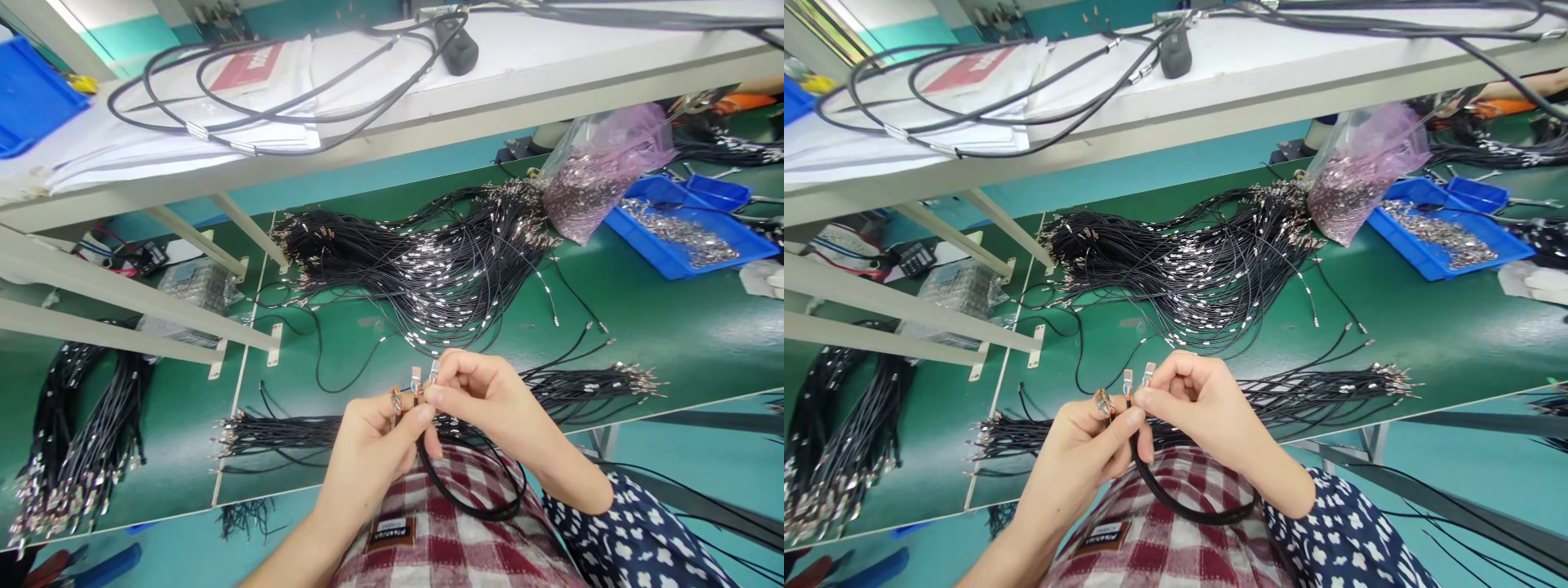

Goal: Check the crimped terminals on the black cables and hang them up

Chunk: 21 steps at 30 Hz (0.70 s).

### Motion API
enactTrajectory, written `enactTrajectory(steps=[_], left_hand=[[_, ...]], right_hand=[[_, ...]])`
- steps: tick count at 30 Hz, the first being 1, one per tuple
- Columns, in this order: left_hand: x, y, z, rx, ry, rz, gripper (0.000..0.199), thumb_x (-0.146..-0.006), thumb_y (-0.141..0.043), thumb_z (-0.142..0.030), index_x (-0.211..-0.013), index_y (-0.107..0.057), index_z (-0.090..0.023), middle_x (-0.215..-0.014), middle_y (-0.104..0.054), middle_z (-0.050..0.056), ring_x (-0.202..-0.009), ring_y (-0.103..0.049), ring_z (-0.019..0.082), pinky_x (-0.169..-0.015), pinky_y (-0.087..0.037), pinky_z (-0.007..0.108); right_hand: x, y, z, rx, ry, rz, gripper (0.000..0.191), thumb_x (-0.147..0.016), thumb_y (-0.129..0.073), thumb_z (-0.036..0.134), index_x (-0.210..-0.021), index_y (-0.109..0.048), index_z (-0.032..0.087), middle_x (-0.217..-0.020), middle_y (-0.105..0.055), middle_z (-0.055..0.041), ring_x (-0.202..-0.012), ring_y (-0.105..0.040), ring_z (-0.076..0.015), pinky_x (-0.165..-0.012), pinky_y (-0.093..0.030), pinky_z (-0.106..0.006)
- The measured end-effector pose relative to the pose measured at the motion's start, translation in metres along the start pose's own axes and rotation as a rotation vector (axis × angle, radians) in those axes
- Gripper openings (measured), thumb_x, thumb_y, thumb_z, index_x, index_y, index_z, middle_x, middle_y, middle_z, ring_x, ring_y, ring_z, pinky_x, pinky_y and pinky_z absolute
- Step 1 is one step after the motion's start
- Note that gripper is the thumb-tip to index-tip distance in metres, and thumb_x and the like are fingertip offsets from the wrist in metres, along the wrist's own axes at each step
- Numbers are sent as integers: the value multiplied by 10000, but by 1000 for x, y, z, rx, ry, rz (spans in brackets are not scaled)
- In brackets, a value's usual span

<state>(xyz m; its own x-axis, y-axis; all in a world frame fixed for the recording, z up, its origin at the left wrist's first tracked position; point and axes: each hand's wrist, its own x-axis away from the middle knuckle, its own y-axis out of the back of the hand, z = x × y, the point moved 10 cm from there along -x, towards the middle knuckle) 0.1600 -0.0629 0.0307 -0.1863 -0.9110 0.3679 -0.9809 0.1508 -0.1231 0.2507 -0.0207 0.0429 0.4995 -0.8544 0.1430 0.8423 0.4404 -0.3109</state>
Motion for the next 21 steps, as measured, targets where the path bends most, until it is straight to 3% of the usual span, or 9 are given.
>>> enactTrajectory(steps=[12,21], left_hand=[[1,-2,7,33,26,30,453,-905,-557,-462,-637,-630,-104,-373,-356,-58,-363,-185,45,-429,-116,253],[2,-3,6,13,35,26,454,-889,-571,-477,-631,-619,-106,-365,-352,-58,-364,-192,50,-435,-122,256]], right_hand=[[-1,3,5,120,35,-46,308,-778,-750,415,-701,-577,172,-563,-416,58,-495,-290,-87,-465,-202,-242],[2,5,11,179,68,-56,298,-791,-739,413,-694,-585,177,-593,-391,52,-514,-285,-96,-488,-213,-255]])
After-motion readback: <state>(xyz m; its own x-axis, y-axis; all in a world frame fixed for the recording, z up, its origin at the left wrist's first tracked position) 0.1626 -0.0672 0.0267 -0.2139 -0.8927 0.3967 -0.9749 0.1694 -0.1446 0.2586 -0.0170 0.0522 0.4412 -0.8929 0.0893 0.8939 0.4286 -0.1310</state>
